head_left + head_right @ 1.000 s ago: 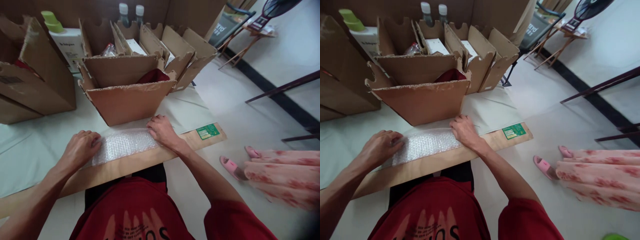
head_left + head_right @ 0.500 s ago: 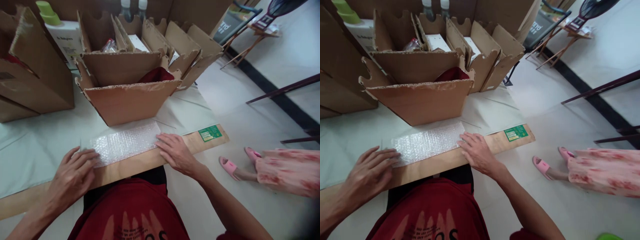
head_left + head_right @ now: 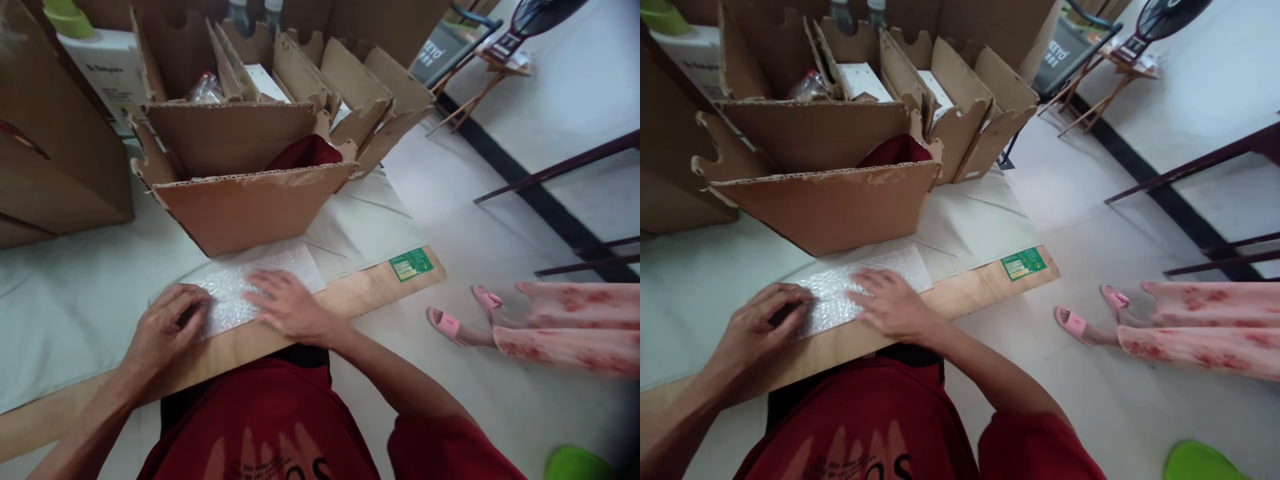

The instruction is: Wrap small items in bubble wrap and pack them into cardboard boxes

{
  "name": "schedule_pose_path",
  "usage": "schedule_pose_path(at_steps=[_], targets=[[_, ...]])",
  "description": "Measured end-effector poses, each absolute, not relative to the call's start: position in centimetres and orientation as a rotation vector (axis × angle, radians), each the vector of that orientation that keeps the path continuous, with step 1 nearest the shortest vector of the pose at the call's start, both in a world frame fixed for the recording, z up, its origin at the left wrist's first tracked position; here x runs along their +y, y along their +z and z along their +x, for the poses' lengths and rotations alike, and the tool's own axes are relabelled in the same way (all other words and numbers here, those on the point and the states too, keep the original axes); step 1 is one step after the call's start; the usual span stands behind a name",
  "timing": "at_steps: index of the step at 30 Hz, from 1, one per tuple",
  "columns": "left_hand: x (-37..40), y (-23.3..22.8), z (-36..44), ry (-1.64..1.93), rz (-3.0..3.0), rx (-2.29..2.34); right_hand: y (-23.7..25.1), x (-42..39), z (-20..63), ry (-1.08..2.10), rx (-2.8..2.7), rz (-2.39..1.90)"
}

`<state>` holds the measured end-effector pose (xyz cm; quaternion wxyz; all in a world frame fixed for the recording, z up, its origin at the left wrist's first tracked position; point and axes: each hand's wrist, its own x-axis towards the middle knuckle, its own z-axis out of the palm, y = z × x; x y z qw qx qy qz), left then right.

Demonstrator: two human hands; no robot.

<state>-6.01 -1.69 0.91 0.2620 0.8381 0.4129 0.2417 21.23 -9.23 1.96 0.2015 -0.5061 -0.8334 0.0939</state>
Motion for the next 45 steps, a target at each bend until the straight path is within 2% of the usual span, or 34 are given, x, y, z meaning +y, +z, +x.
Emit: schedule_pose_path(at_steps=[3,6,10,14,17,21,26,29,36,40,45], targets=[[-1.8,1.0,-6.6,0.654,2.210,1.085,1.3,-11.6,28.1,0.116,-1.971,-1.843],[-2.0,1.8,-6.6,0.668,2.166,1.082,1.7,-12.8,32.5,-0.054,-1.770,-2.032],[-1.4,2.8,-7.4,0.755,2.271,1.294,2.1,-10.8,30.9,-0.013,-1.864,-1.990],[-0.5,2.5,-8.3,0.562,2.402,1.450,1.6,-7.0,27.5,0.066,-1.907,-2.029],[-0.7,2.1,-7.8,0.473,2.343,1.469,1.5,-6.3,26.6,0.167,-1.863,-1.977],[-1.9,3.4,-7.4,0.556,2.111,1.519,2.9,-8.5,26.4,0.385,-1.649,-1.816],[-1.1,6.3,-11.0,0.641,1.710,1.544,4.8,-12.4,22.6,0.938,-1.422,-1.688],[1.8,7.5,-13.1,0.685,1.768,1.570,4.1,-13.9,18.1,1.203,-1.464,-1.537],[10.6,8.2,-9.6,0.213,2.468,1.414,3.1,-13.4,10.9,1.177,-1.655,-1.341],[11.2,7.9,-7.4,0.387,2.587,1.335,4.0,-12.0,10.6,1.267,-1.595,-1.473],[2.6,6.5,-12.2,0.647,2.558,1.238,4.0,-11.6,11.4,1.517,-1.361,-1.481]])
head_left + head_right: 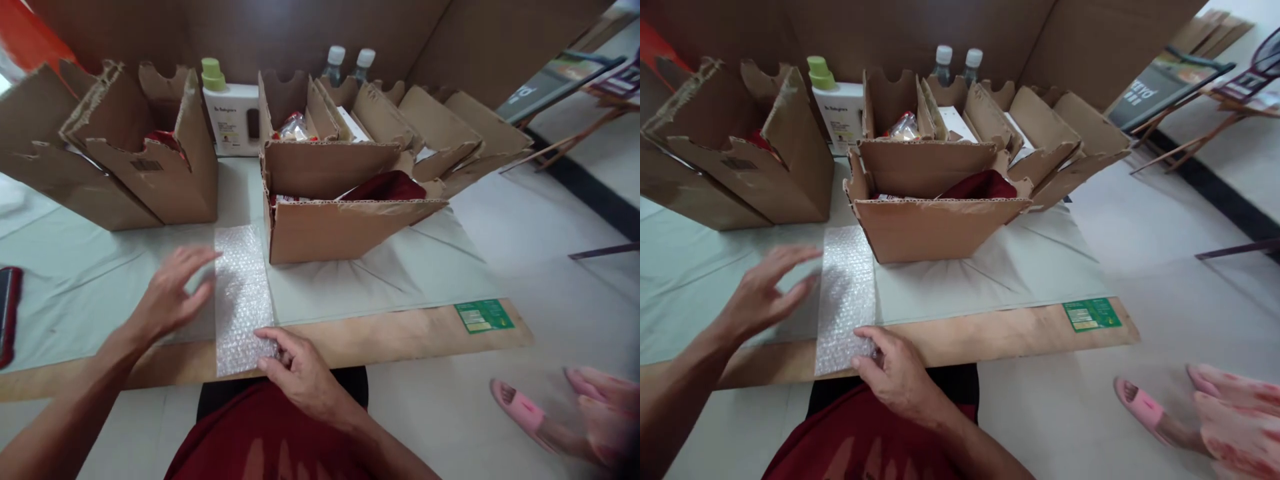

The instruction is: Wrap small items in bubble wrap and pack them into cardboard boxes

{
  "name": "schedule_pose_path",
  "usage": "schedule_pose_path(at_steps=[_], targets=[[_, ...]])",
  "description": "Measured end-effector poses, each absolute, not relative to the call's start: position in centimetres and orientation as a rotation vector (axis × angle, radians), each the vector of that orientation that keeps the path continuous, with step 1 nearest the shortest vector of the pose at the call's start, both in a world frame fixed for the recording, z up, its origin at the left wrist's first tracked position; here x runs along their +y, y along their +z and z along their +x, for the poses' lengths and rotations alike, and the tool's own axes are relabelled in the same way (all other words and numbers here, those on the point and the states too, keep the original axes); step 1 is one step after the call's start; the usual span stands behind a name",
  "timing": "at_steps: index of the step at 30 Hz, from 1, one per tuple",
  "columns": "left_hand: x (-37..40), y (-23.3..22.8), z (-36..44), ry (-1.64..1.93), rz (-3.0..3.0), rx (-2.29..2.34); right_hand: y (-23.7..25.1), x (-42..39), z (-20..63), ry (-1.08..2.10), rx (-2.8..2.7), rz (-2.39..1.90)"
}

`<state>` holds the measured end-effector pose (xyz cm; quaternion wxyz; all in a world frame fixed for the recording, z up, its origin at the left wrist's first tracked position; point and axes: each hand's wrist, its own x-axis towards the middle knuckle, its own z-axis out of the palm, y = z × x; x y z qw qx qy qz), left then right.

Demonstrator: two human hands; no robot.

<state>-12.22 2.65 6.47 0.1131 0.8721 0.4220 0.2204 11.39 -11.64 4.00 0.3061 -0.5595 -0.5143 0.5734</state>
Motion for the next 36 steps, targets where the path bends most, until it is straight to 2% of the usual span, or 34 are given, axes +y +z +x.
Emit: schedule_pose_path(at_steps=[2,6,10,13,16,22,25,31,36], targets=[[-2.2,5.6,-14.4,0.703,2.502,1.046,3.8,-11.6,11.6,1.631,-1.233,-1.423],[-8.4,4.1,-14.9,0.626,2.514,1.007,3.8,-11.0,11.5,1.805,-0.988,-1.282],[-8.1,3.1,-12.6,0.841,2.495,1.103,3.6,-10.5,11.2,1.845,-0.848,-1.197],[-6.6,3.2,-11.8,0.848,2.242,1.279,3.2,-11.0,11.4,1.809,-0.835,-1.150],[-5.9,3.4,-11.7,0.758,1.985,1.471,3.1,-11.7,11.9,1.517,-0.981,-1.212],[-5.0,3.2,-11.1,0.684,1.814,1.562,3.7,-10.2,12.0,0.462,-1.987,-1.166],[-5.0,2.8,-10.8,0.699,1.871,1.565,3.1,-8.3,11.6,0.255,-2.340,-1.176],[-6.8,2.6,-11.2,1.024,2.327,1.442,2.4,-6.0,11.5,0.314,-2.465,-1.145],[-7.2,2.9,-11.9,0.937,2.477,1.234,3.8,-5.0,11.9,0.638,-2.458,-1.166]])
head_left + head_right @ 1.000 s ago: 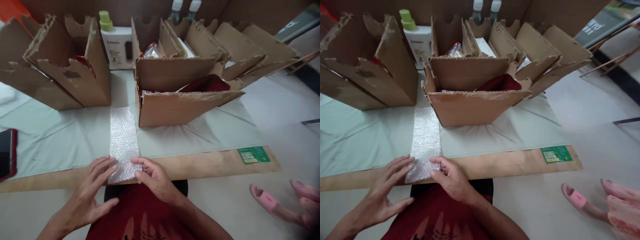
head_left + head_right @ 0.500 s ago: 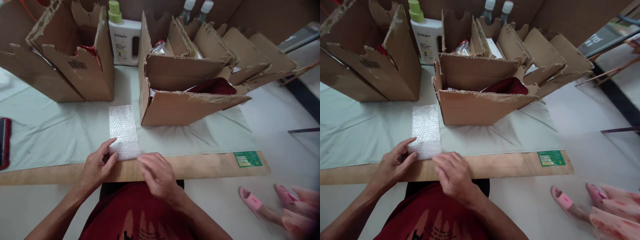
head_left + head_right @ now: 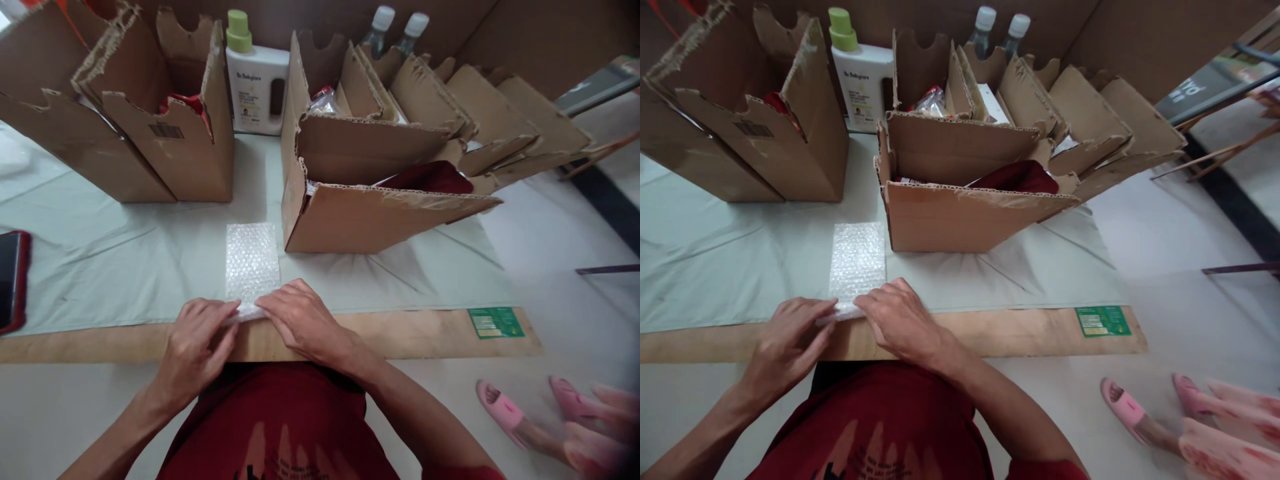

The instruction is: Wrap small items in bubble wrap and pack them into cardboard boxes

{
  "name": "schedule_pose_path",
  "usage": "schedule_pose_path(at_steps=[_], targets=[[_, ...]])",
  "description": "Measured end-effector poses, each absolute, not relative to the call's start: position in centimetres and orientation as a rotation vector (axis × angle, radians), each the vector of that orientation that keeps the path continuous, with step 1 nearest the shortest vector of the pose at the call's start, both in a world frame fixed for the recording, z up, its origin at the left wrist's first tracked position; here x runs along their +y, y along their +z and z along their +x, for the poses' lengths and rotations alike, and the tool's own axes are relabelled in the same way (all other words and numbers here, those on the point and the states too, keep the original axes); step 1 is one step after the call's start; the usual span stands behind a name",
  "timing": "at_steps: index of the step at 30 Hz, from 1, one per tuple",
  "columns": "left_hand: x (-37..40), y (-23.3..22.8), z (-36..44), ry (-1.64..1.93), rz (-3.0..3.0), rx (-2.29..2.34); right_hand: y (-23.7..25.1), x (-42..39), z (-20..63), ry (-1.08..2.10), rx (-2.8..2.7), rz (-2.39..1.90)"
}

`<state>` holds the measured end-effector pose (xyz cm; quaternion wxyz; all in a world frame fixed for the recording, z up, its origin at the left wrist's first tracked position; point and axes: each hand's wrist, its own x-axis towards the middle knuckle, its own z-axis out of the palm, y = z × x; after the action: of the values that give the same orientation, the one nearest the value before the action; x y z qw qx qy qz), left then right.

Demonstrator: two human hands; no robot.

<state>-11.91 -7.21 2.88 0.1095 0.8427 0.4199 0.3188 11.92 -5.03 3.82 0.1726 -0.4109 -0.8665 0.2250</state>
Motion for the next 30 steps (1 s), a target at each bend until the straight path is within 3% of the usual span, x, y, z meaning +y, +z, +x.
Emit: schedule_pose_path(at_steps=[2,8,13,20,26,30], targets=[[-6.8,2.7,-12.1,0.910,2.361,1.274,4.2,-4.8,12.2,0.623,-2.377,-1.208],[-4.3,1.5,-11.7,0.888,2.292,1.423,4.1,-5.7,12.7,0.174,-2.299,-1.205],[-4.2,1.9,-11.5,0.994,2.417,1.467,2.9,-5.3,12.2,0.255,-2.439,-1.164],[-5.9,3.2,-12.1,0.894,2.449,1.255,3.3,-5.6,12.5,0.718,-2.264,-1.176],[-3.3,1.1,-11.5,0.874,2.412,1.541,3.4,-5.4,12.0,0.333,-2.354,-1.265],[-3.8,1.5,-11.7,0.964,2.477,1.492,3.2,-4.5,11.7,0.293,-2.463,-1.235]])
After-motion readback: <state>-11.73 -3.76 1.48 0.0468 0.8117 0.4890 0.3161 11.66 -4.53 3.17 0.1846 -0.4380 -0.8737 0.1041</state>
